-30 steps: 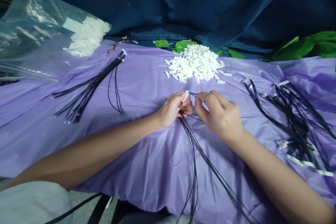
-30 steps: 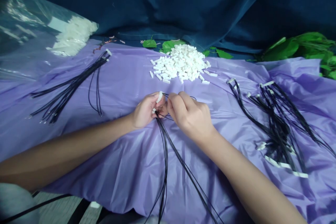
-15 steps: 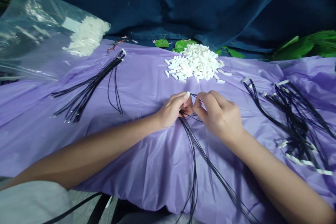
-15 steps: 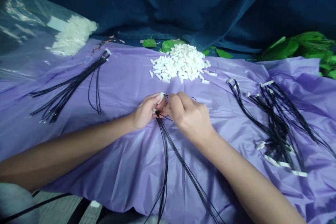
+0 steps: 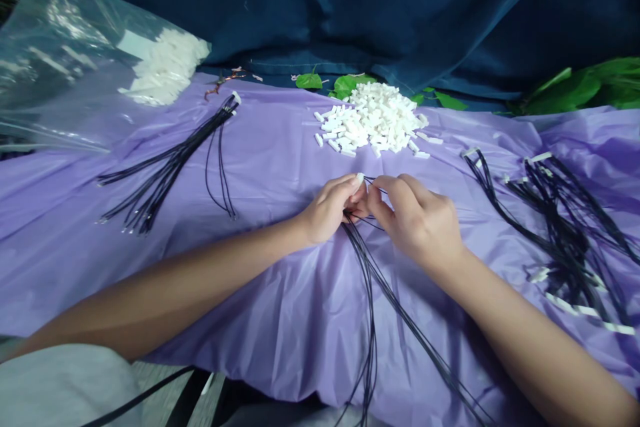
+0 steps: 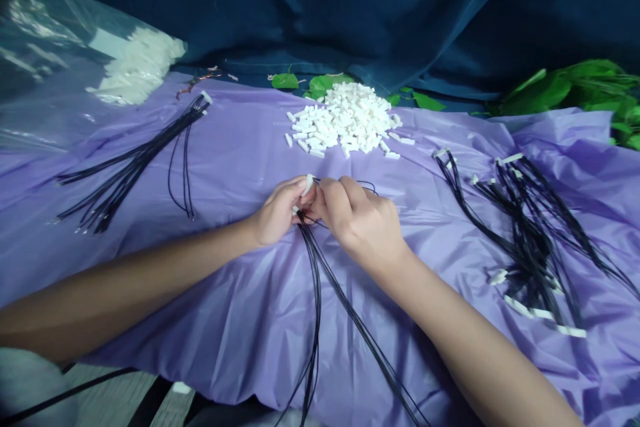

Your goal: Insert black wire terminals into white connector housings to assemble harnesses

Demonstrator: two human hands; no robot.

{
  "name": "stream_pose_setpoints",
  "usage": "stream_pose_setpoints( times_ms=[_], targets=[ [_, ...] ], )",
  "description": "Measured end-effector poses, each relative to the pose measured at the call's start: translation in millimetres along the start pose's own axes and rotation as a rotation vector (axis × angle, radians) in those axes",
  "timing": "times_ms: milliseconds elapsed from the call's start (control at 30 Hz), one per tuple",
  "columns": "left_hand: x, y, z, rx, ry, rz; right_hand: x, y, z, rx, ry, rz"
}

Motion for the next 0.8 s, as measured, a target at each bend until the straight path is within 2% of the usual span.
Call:
stream_pose_setpoints(
  times_ms=[467,667,800],
  targets=[
    [-2.8,-0.8,0.5,0.052,-0.017,-0.005,2.2,5.2,7.4,0.109,-0.083,0.093],
    [-1.2,1.8,4.2,0.086,-0.059,-0.033,1.2,5.4,5.4,0.106,-0.087,0.141],
    [1.7,4.8,6.3,0.087,-0.088,-0.042,1.8,5.7,-1.0,0.058,-0.04,0.099]
  ],
)
Point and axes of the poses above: each hand's wrist, its own y-axis towards the middle knuckle, its own x-axis out of the back of the hand, z = x × y, the point moved 6 cm from there along y, towards the middle knuckle, and after that the axes turned 4 degrees about y, right-handed, at the moved point
